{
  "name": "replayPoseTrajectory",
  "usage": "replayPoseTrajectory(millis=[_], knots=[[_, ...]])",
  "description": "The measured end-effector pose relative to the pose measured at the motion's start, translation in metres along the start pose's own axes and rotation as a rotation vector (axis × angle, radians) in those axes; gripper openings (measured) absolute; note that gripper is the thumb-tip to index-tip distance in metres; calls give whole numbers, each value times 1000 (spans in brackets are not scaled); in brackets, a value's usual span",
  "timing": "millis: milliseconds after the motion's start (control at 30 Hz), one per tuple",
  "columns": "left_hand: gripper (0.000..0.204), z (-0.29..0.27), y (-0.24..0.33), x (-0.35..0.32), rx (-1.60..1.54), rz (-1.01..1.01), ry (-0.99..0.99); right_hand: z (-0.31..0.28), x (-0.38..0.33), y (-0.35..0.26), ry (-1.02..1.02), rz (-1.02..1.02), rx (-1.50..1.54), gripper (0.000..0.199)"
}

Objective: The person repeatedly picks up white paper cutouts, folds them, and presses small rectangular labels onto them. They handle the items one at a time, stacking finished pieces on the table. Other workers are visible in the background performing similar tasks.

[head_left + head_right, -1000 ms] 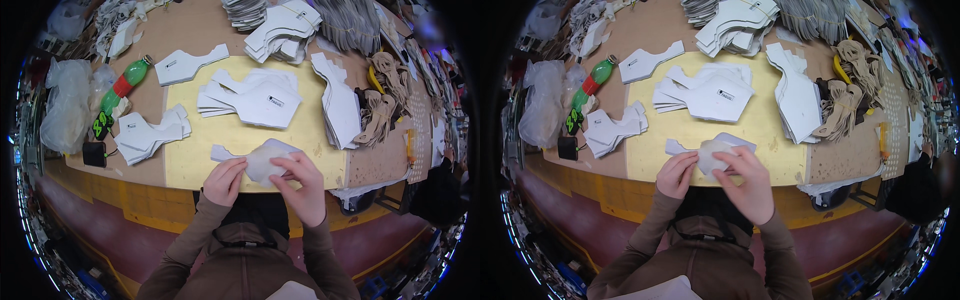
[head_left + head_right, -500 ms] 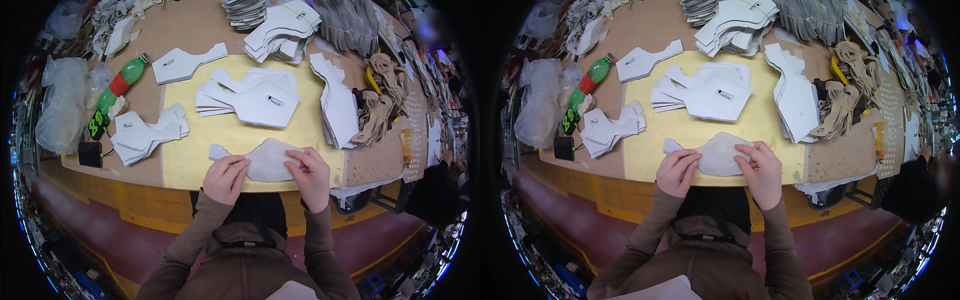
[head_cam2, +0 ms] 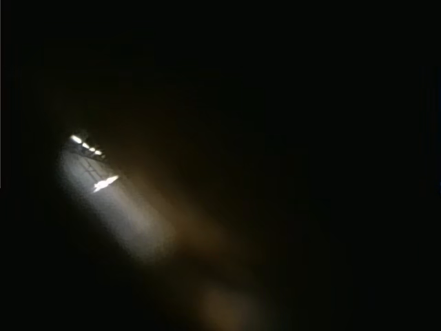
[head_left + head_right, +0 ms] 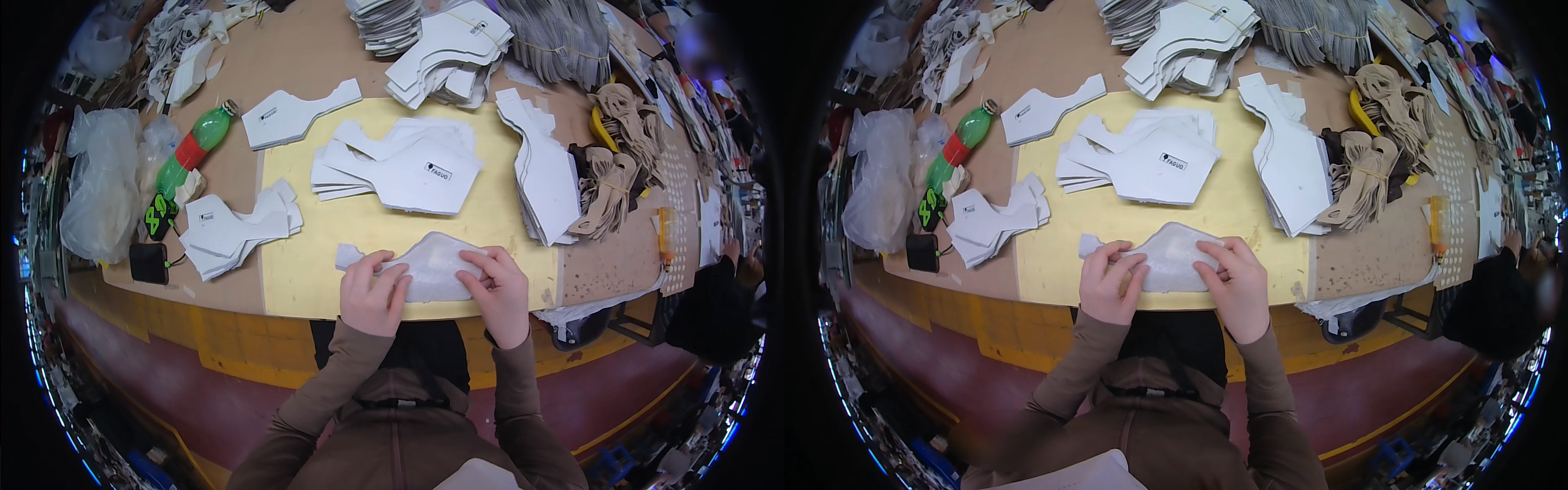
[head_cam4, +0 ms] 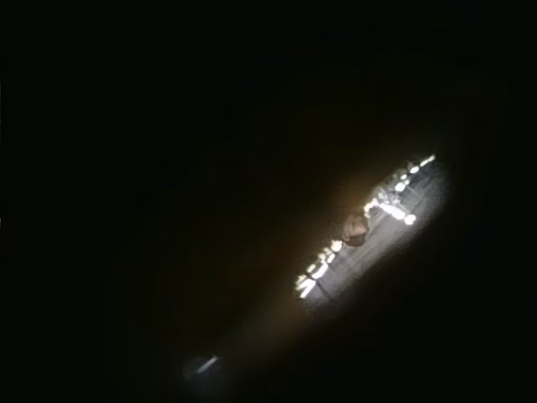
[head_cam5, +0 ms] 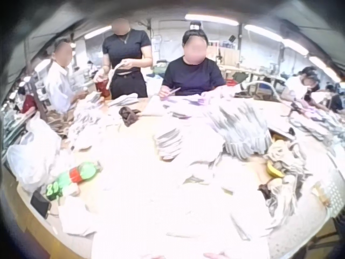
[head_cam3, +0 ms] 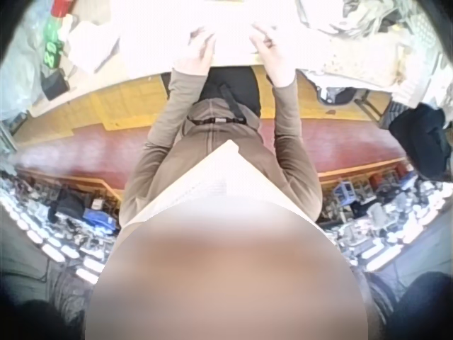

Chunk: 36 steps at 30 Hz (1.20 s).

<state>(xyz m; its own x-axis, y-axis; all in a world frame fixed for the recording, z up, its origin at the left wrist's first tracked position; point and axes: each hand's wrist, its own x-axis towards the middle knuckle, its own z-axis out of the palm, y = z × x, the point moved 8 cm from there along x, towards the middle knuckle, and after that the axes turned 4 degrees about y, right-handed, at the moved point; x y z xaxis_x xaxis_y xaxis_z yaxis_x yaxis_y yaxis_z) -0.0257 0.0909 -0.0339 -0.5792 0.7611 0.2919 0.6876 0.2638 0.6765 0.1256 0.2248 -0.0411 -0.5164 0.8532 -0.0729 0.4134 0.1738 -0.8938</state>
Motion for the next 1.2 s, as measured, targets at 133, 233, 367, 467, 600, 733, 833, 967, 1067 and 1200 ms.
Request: replayPoseTrajectory(millis=[133,233,367,467,600,733,833,967,1067,1200], knots=[[28,19,22,3,-99,142,-49,0,-1,-1,-7,-20,-14,30],[36,36,28,7,-145,198,-130,0,-3,-1,-12,-31,-42,31],[51,52,30,5,-4,233,-248,-7,-3,-1,5,-20,-19,34],[56,56,31,-5,153,230,-345,-17,-7,-14,78,-90,-297,41],[60,57,29,-8,328,254,-382,10,-34,-52,75,-365,-428,51],[62,64,23,-12,428,268,-473,50,-34,-35,-138,-330,-527,55],[62,59,26,-11,308,256,-406,40,-28,-10,-80,-230,-707,55],[58,56,33,-4,237,269,-361,29,-27,-1,-60,-304,-866,56],[52,40,34,-5,19,263,-299,9,-32,-5,23,-388,-619,54],[40,-21,-1,-51,-374,314,-136,-43,-80,10,145,-542,-236,31]])
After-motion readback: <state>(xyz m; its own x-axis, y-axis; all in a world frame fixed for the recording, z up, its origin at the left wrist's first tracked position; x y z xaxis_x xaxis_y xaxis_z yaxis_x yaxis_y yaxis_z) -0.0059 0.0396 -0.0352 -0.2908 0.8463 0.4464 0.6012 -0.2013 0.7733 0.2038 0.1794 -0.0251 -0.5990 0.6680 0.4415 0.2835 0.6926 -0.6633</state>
